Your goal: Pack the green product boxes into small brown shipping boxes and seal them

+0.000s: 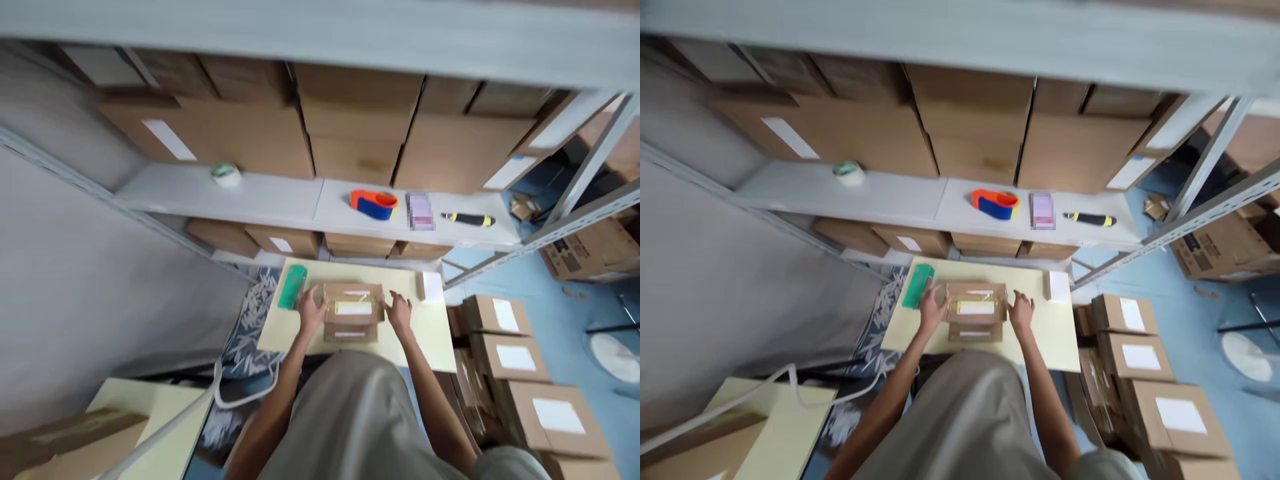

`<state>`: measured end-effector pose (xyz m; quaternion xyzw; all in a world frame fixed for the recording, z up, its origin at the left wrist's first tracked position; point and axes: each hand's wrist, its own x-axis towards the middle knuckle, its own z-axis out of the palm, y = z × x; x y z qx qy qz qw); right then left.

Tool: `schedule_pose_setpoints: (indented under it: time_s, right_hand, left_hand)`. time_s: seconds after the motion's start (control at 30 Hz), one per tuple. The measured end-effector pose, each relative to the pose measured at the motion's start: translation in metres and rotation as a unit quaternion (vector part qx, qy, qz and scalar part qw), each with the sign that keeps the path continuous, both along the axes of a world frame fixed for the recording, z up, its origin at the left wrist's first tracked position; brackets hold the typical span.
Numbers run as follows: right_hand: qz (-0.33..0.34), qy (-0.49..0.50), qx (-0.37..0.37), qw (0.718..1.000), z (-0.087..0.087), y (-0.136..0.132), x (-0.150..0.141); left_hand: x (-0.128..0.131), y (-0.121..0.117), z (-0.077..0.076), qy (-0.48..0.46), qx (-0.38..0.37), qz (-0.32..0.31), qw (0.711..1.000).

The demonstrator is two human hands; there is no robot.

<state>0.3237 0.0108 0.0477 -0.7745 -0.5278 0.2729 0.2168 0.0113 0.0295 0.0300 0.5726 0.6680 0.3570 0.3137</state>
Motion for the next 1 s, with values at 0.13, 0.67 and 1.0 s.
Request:
schedule_pose_setpoints:
  time_s: [0.13, 0.67, 1.0]
  right_hand:
    - [0.085, -0.144, 0.132, 0.977, 0.047, 0.039, -0.016]
    - [0.189, -0.250, 0.097, 0.945, 0.223, 0.220, -0.055]
    - [0.155, 0.347, 0.132, 0.915, 0.117, 0.043, -0.050]
  left_hand:
    - [0.032, 0.033, 0.049, 0.032, 0.076, 0.005, 0.997]
    - [0.099, 0.093, 0.194, -0.041, 0.215, -0.067, 0.973]
    - [0.061, -0.039, 0.117, -0.166, 0.117, -0.067, 0.977]
